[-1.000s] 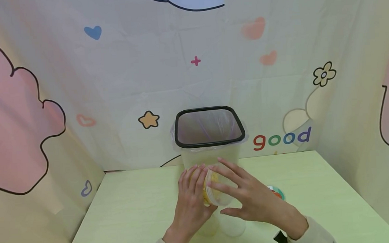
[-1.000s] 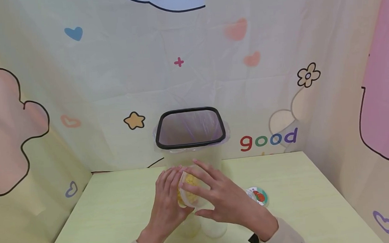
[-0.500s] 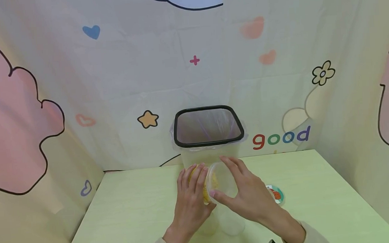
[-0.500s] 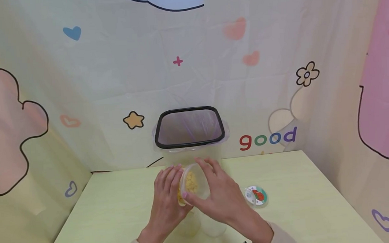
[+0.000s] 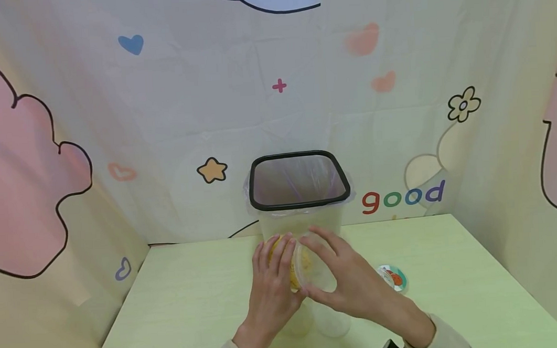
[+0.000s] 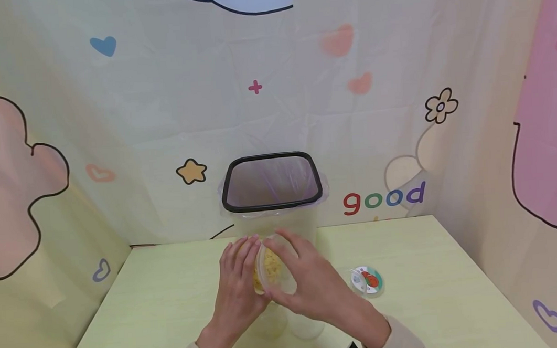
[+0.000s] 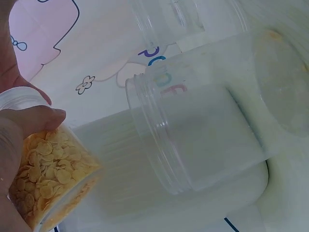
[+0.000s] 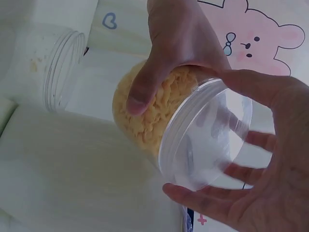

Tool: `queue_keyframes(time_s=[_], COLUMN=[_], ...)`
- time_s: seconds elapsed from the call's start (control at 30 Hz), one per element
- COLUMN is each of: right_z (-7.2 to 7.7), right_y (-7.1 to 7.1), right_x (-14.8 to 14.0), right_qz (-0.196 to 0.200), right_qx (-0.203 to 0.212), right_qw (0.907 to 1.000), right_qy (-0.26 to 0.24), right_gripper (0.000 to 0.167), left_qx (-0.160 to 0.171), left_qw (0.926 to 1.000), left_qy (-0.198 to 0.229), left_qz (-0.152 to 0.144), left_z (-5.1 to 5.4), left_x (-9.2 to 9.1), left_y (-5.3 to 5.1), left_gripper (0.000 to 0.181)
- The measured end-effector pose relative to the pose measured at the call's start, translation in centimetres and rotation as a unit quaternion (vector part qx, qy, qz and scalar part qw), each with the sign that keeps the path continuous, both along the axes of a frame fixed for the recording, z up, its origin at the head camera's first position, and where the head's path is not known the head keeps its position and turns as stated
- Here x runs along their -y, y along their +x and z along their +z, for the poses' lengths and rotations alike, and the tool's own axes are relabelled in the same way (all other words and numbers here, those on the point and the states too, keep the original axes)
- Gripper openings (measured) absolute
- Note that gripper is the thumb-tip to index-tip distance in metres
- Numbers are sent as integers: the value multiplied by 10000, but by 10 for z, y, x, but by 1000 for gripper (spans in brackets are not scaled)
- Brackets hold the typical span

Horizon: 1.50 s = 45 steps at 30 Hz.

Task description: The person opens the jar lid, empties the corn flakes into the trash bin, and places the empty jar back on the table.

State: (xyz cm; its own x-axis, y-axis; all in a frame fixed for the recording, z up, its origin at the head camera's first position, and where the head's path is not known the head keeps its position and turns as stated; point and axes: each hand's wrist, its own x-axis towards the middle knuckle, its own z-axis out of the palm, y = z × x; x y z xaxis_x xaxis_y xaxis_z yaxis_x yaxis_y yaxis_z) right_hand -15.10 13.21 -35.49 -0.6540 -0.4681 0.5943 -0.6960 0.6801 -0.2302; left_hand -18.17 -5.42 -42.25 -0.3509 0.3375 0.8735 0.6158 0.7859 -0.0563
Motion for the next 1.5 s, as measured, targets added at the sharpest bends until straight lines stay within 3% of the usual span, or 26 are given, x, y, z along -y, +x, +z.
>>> queue_keyframes(time_s=[0.33,0.53,0.77,0.87,1.0,1.13,1.27,1.37,1.5], right_z=[0,0,-1,2,8,11,9,6,3], right_y=[-9,-11,-9,-4,4,9,9,8,6], right_x=[-13,-16,-14,-11,-5,3,10,13,15], right_qz=[1008,1104,1042,837,108,-805,-1414,-1557,-1395], right_qx=[-1011,-1479,-1332,-1089,-645,-70,567,860,724], right_qw=[9853,9730,9798,9885,9978,9950,9866,9828,9866], right_qy=[942,1387,1071,639,-109,-586,-587,-489,-449], right_gripper=[90,84,96,90,86,86,81,82,82], left_qx=[-29,36,91,86,65,32,-37,-123,-185], left_qw=[9998,9997,9997,9997,9998,9999,9999,9998,9997], left_qy=[104,120,125,145,152,152,144,129,130], left_qz=[-140,-214,-204,-202,-144,-72,-59,-40,-12], left_z=[3,3,3,4,5,6,6,6,6], left_x=[0,1,1,0,0,0,-1,-2,-3], left_y=[-2,-2,-1,-1,-1,0,1,1,2], left_gripper=[114,115,118,115,110,112,114,110,99])
